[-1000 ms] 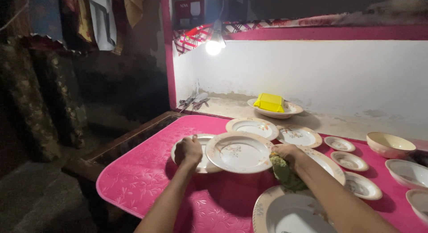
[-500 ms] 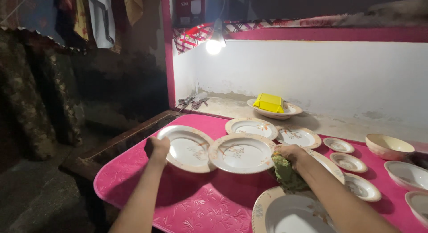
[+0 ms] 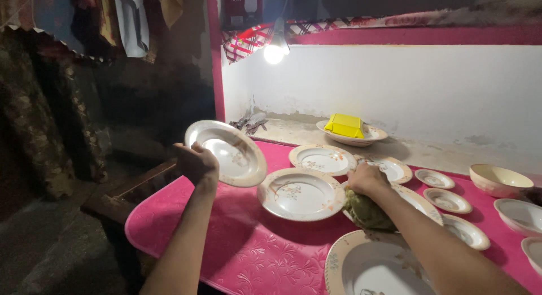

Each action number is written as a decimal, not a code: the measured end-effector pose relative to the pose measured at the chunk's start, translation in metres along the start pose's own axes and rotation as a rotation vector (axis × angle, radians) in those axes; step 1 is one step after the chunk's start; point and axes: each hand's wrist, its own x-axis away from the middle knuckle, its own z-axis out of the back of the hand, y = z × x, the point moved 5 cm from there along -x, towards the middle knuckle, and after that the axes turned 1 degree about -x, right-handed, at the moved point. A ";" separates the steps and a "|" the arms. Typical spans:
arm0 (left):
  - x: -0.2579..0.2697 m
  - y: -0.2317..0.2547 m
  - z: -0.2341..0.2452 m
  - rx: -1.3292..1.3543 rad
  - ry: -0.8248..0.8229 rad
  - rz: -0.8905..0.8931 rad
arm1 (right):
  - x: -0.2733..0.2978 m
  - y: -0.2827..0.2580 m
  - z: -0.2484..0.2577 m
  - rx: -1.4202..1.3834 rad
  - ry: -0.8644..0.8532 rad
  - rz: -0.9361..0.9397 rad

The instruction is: Cleaning and wiping ceramic plates and bowls with a cloth on a table.

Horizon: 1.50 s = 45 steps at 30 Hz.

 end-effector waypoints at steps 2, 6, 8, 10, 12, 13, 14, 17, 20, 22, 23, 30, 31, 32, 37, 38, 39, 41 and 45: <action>0.008 0.012 -0.011 0.052 -0.028 0.030 | 0.025 0.002 0.046 -0.271 0.103 -0.118; 0.047 0.046 -0.042 0.178 -0.130 0.064 | 0.079 -0.002 0.132 -0.738 0.537 0.196; 0.079 0.083 -0.048 0.207 -0.189 0.061 | 0.098 -0.019 0.155 -0.716 0.709 0.386; 0.114 0.120 -0.055 0.231 -0.252 0.056 | 0.131 -0.041 0.176 -0.685 0.873 0.575; 0.151 0.156 -0.069 0.329 -0.444 0.145 | 0.166 -0.070 0.195 -0.817 0.786 0.687; 0.163 0.171 -0.068 0.335 -0.450 0.140 | 0.172 -0.063 0.191 -0.813 0.794 0.681; 0.178 0.183 -0.069 0.368 -0.524 0.192 | 0.173 -0.059 0.183 -0.763 0.693 0.635; 0.204 0.209 -0.055 0.401 -0.662 0.285 | 0.177 -0.043 0.155 -0.635 0.446 0.518; 0.218 0.211 -0.061 0.383 -0.717 0.314 | 0.119 0.006 0.093 -0.495 0.170 0.620; 0.224 0.210 -0.069 0.367 -0.716 0.303 | 0.105 0.034 0.079 -0.429 0.041 0.784; 0.224 0.212 -0.071 0.368 -0.700 0.288 | 0.115 0.044 0.090 -0.543 -0.080 0.755; 0.262 0.262 -0.069 0.577 -0.994 0.350 | 0.167 0.073 0.157 -0.306 0.579 0.128; 0.266 0.263 -0.071 0.572 -0.996 0.345 | 0.159 0.069 0.156 -0.312 0.579 0.125; 0.270 0.266 -0.072 0.506 -0.963 0.260 | 0.155 0.073 0.158 -0.480 0.685 0.123; 0.253 0.255 -0.092 0.392 -0.850 0.188 | 0.117 0.066 0.129 -1.107 0.496 0.465; 0.239 0.244 -0.093 0.339 -0.792 0.209 | 0.117 0.058 0.119 -1.145 0.180 0.588; 0.224 0.234 -0.094 0.285 -0.735 0.229 | 0.121 0.051 0.109 -1.163 -0.141 0.700; 0.211 0.247 -0.066 0.366 -0.753 0.274 | 0.145 0.054 0.133 -0.823 -0.122 0.624; 0.222 0.264 -0.053 0.530 -0.946 0.336 | 0.139 0.086 0.131 -0.154 0.451 0.396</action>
